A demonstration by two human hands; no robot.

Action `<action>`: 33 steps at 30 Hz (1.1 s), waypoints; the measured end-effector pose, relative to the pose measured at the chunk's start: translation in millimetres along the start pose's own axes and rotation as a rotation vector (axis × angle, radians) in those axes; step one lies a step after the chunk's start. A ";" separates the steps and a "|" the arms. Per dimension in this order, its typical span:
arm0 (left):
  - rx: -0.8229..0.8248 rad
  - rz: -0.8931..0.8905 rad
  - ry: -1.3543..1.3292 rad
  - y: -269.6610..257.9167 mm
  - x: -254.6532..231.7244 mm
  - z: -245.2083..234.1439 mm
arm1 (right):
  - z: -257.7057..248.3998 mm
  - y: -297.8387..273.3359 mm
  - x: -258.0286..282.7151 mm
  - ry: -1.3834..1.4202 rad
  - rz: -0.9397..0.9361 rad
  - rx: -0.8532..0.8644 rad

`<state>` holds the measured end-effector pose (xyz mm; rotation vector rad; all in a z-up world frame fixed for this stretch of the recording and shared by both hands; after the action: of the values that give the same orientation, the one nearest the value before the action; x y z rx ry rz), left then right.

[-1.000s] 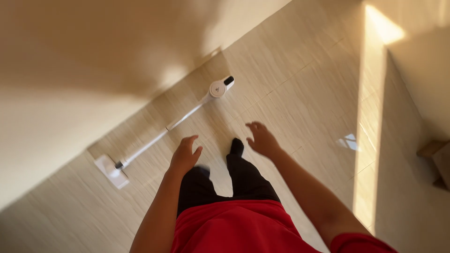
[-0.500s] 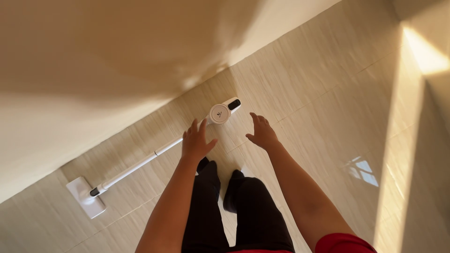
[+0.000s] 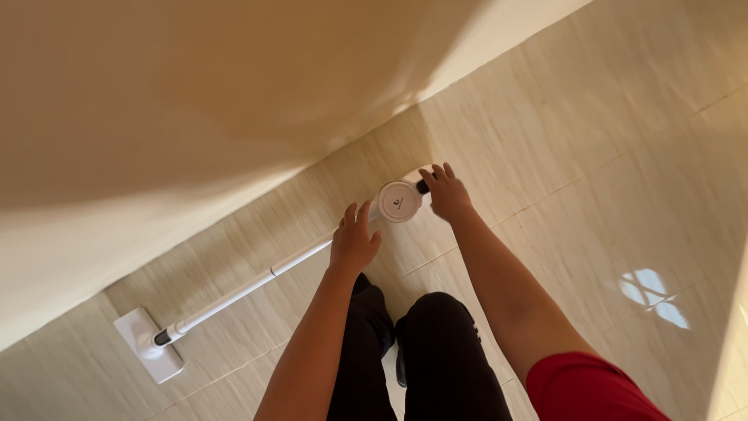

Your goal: The person picks up a vacuum cleaner and vacuums the tiled floor.

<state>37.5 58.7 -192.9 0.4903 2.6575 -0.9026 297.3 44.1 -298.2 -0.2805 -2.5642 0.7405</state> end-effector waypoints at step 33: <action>-0.198 -0.311 -0.896 -366.2 -72.2 -151.2 | -274.2 -383.4 254.2 0.415 -0.294 0.211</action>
<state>-70.5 -135.4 143.0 -0.3296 1.9601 -0.6892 179.5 -72.3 211.1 0.0137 -2.0584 0.7431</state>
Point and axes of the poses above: each hand's wrist, its own y-axis towards the middle knuckle, its own z-axis out of the palm, x = y × z, the point moved 3 cm from there along y, towards the middle knuckle, and after that the axes turned 10 degrees about y, right-handed, at the moved point
